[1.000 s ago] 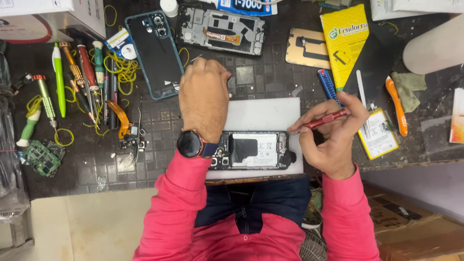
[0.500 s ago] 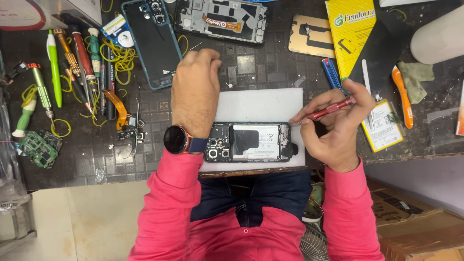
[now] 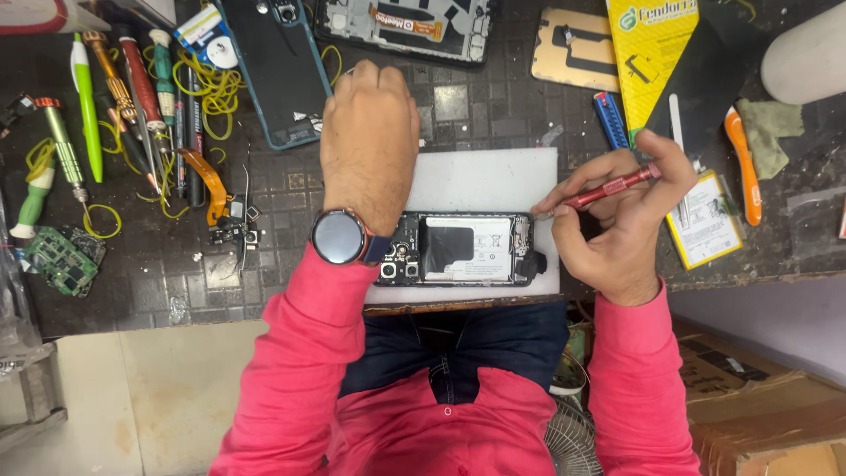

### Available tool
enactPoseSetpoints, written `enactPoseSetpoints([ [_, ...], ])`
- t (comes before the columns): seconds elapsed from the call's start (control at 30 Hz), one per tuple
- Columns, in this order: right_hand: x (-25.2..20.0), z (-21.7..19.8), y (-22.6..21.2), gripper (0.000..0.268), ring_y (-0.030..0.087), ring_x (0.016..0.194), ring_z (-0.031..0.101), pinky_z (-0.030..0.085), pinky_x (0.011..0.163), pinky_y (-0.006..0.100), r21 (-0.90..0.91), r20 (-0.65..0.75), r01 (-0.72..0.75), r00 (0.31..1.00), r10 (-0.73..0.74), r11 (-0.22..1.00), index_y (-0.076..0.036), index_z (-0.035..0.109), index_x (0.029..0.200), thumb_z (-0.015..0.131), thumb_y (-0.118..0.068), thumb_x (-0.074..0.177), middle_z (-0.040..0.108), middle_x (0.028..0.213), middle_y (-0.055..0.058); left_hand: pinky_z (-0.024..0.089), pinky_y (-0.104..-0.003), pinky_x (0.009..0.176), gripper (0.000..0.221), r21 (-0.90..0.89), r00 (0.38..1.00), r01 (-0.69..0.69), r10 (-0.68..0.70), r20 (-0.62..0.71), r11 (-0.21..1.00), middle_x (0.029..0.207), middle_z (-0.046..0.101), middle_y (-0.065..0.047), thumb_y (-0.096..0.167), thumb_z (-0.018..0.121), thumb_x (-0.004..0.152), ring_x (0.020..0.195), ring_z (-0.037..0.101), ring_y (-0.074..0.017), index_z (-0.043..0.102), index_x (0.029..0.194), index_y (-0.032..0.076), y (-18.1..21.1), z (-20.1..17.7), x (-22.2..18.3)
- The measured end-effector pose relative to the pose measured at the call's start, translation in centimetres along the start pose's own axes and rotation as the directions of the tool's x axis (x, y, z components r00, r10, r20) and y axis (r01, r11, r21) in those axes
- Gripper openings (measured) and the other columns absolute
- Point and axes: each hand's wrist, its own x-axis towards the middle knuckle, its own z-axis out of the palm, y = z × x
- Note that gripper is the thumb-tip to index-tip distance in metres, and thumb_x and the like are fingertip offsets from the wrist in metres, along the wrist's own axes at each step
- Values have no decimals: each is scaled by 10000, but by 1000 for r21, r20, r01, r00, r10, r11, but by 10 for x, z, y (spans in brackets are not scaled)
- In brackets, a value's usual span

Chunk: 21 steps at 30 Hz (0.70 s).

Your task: The person works on a disassembled smartphone, using a blue plastic spudger to pry and lift a small circuit board near the bottom edge. They then use a red screwdriver to remove screws from the phone's internal frame. The phone remains open throughout the clip.

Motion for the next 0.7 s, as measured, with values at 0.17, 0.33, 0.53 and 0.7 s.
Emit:
enactPoseSetpoints([
  [0.17, -1, -1, 0, 817, 269, 867, 711, 661, 868, 402, -19, -18, 30, 999, -30, 999, -209, 69, 1527, 529, 213, 998, 538, 1105, 180, 503, -474, 841, 151, -180, 999, -17, 9, -48, 984, 1017, 568, -218, 96, 596, 1017, 955, 584, -380, 562, 1013, -51, 2, -11, -3],
  [0.33, -3, -7, 3, 836, 248, 843, 670, 621, 881, 410, 57, -120, 8, 993, -1, 998, -252, 49, 1563, 608, 170, 1106, 539, 1098, 133, 486, -477, 878, 128, -530, 1000, 11, -8, 7, 848, 1059, 550, -195, 101, 592, 1118, 995, 584, -390, 564, 1069, -14, 18, -50, -26],
  [0.53, -16, -4, 5, 899, 247, 862, 670, 633, 916, 429, 245, -247, -69, 960, 131, 967, -231, 15, 1589, 672, 128, 1091, 530, 1119, 116, 489, -413, 870, 173, -574, 995, -70, 20, -94, 816, 1045, 556, -119, 108, 708, 1014, 991, 588, -308, 557, 1044, 28, 56, -63, -63],
  [0.7, -33, 11, 6, 932, 245, 867, 661, 598, 942, 441, 163, -247, -13, 968, 54, 987, -269, 8, 1610, 684, 145, 1118, 526, 1127, 112, 449, -414, 816, 212, -452, 995, -90, 65, -71, 887, 1029, 575, -76, 127, 767, 943, 932, 571, -270, 585, 1035, 69, 63, -49, -78],
])
